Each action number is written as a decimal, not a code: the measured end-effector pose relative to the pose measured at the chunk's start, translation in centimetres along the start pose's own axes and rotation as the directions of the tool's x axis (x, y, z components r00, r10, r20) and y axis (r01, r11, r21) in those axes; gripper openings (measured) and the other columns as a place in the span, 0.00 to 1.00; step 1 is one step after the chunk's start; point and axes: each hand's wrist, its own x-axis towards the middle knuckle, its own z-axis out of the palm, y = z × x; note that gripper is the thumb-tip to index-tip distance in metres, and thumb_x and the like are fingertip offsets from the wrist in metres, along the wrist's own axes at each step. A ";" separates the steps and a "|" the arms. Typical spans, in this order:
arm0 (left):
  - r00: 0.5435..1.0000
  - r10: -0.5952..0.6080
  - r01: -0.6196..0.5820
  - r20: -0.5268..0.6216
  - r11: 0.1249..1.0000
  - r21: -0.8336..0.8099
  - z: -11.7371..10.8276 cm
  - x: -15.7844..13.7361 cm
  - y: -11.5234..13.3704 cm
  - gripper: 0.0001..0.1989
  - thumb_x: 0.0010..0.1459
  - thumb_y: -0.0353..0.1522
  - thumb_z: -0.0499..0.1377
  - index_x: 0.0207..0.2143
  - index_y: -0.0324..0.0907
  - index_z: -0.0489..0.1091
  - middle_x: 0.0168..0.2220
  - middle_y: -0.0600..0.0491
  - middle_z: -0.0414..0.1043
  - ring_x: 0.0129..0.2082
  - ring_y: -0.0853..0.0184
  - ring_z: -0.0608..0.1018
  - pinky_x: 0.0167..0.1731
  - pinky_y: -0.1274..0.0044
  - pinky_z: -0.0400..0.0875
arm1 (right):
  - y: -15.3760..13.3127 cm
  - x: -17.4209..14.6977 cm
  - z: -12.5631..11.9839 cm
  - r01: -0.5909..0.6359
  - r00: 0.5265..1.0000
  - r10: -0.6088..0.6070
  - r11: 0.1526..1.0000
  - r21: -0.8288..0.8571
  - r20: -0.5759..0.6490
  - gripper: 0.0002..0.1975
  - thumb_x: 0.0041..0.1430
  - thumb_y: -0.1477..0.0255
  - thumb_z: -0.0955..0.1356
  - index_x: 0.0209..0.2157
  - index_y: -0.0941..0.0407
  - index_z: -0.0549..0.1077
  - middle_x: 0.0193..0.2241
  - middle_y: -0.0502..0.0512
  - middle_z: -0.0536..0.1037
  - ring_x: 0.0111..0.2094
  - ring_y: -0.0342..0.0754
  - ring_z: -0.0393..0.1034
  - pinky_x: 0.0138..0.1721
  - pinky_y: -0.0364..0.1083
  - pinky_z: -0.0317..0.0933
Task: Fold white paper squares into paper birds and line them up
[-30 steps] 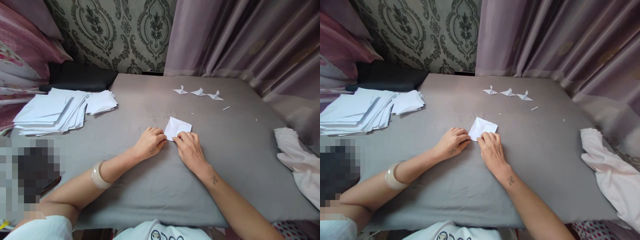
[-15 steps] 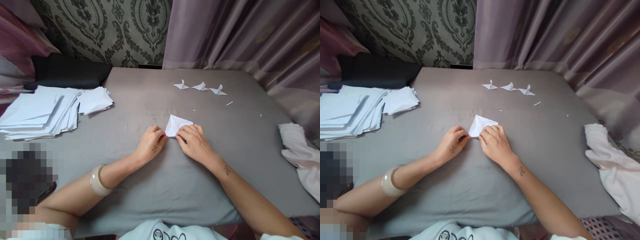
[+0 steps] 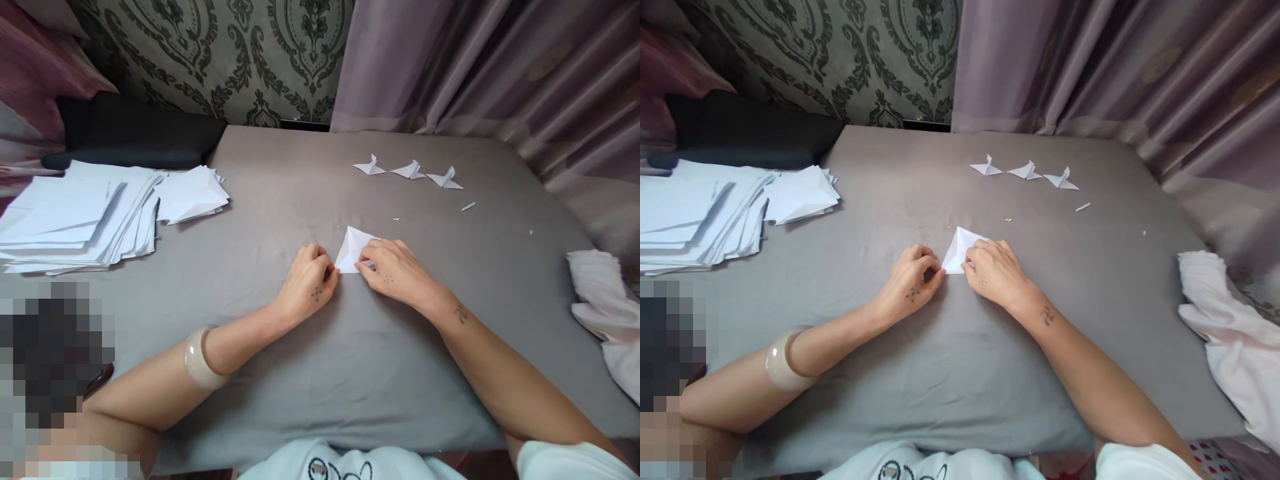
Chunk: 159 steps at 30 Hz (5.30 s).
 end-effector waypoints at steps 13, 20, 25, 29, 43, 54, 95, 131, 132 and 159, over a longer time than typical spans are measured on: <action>0.993 -0.046 0.059 0.104 0.991 -0.123 -1.1 1.1 -0.9 0.04 0.54 0.23 0.56 0.32 0.39 0.66 0.34 0.51 0.66 0.36 0.65 0.68 0.38 0.72 0.65 | 0.0 0.8 -0.1 -0.079 0.994 0.078 0.997 0.012 0.070 0.10 0.59 0.72 0.62 0.33 0.56 0.75 0.37 0.55 0.77 0.43 0.51 0.68 0.36 0.46 0.53; 0.991 0.113 -0.097 0.070 0.975 -0.200 -1.6 1.1 -1.3 0.09 0.56 0.22 0.51 0.36 0.39 0.69 0.35 0.50 0.69 0.36 0.66 0.71 0.35 0.75 0.68 | -0.4 0.5 0.2 -0.079 0.996 0.078 0.997 0.003 0.030 0.10 0.59 0.72 0.62 0.33 0.56 0.75 0.39 0.57 0.77 0.43 0.52 0.69 0.38 0.47 0.55; 0.850 0.510 -0.506 0.136 0.860 -0.065 -0.2 0.9 -1.3 0.19 0.60 0.20 0.45 0.48 0.39 0.67 0.46 0.45 0.70 0.45 0.63 0.71 0.45 0.70 0.70 | -0.4 0.3 0.1 -0.092 0.996 0.092 0.996 0.010 0.007 0.10 0.59 0.72 0.62 0.32 0.56 0.75 0.39 0.59 0.77 0.42 0.53 0.70 0.40 0.49 0.58; 0.812 0.548 -0.572 0.201 0.817 0.079 0.2 0.8 -1.2 0.19 0.60 0.20 0.45 0.50 0.35 0.67 0.46 0.43 0.69 0.44 0.61 0.70 0.46 0.69 0.71 | 0.6 -1.0 0.5 -0.043 0.993 0.067 0.970 0.238 -0.094 0.14 0.57 0.66 0.65 0.44 0.52 0.73 0.45 0.56 0.76 0.46 0.53 0.70 0.44 0.49 0.61; 0.806 0.488 -0.572 0.334 0.788 0.229 -0.2 0.4 -0.1 0.20 0.60 0.20 0.44 0.52 0.34 0.65 0.45 0.41 0.67 0.44 0.60 0.69 0.47 0.68 0.68 | -0.7 -4.1 6.1 -0.120 0.789 0.442 0.793 0.598 -0.427 0.13 0.57 0.73 0.62 0.42 0.57 0.73 0.39 0.58 0.78 0.36 0.47 0.73 0.41 0.48 0.65; 0.853 0.388 -0.502 0.350 0.794 0.342 -0.1 0.0 -0.2 0.22 0.62 0.23 0.44 0.57 0.39 0.63 0.42 0.43 0.63 0.39 0.61 0.66 0.42 0.69 0.65 | -1.8 -4.7 6.7 -0.043 0.842 0.264 0.902 0.429 -0.470 0.17 0.61 0.76 0.60 0.47 0.56 0.74 0.42 0.58 0.75 0.43 0.49 0.70 0.47 0.48 0.63; 0.978 -0.205 0.208 0.036 0.958 -0.199 -2.2 1.1 -0.4 0.12 0.52 0.27 0.52 0.33 0.39 0.76 0.27 0.53 0.74 0.25 0.71 0.72 0.28 0.79 0.67 | -5.0 -5.1 4.6 -0.017 0.962 -0.011 0.995 -0.100 -0.273 0.22 0.64 0.68 0.59 0.57 0.59 0.67 0.42 0.64 0.71 0.41 0.56 0.60 0.44 0.53 0.54; 0.884 0.436 -0.432 0.169 0.900 -0.063 -1.2 0.4 -2.2 0.24 0.57 0.20 0.48 0.52 0.44 0.69 0.49 0.45 0.66 0.41 0.65 0.68 0.44 0.70 0.67 | -2.7 -3.5 6.8 -0.071 0.808 0.268 0.928 0.365 -0.525 0.22 0.57 0.68 0.68 0.53 0.57 0.63 0.40 0.60 0.75 0.42 0.54 0.70 0.42 0.52 0.66; 0.878 0.445 -0.439 0.178 0.896 -0.074 -1.2 0.4 -2.1 0.24 0.57 0.20 0.48 0.53 0.44 0.68 0.49 0.45 0.67 0.41 0.65 0.68 0.44 0.70 0.67 | -2.6 -3.4 6.8 -0.076 0.794 0.283 0.924 0.374 -0.538 0.20 0.58 0.68 0.67 0.51 0.57 0.64 0.39 0.59 0.76 0.40 0.53 0.71 0.41 0.51 0.66; 0.791 0.550 -0.605 0.268 0.639 0.475 -1.9 -0.2 -0.3 0.13 0.65 0.24 0.47 0.41 0.37 0.71 0.42 0.46 0.74 0.42 0.63 0.74 0.49 0.68 0.57 | -1.2 -3.4 5.4 0.032 0.740 0.394 0.789 0.614 -0.545 0.12 0.59 0.72 0.64 0.45 0.55 0.72 0.39 0.56 0.78 0.36 0.46 0.74 0.42 0.47 0.66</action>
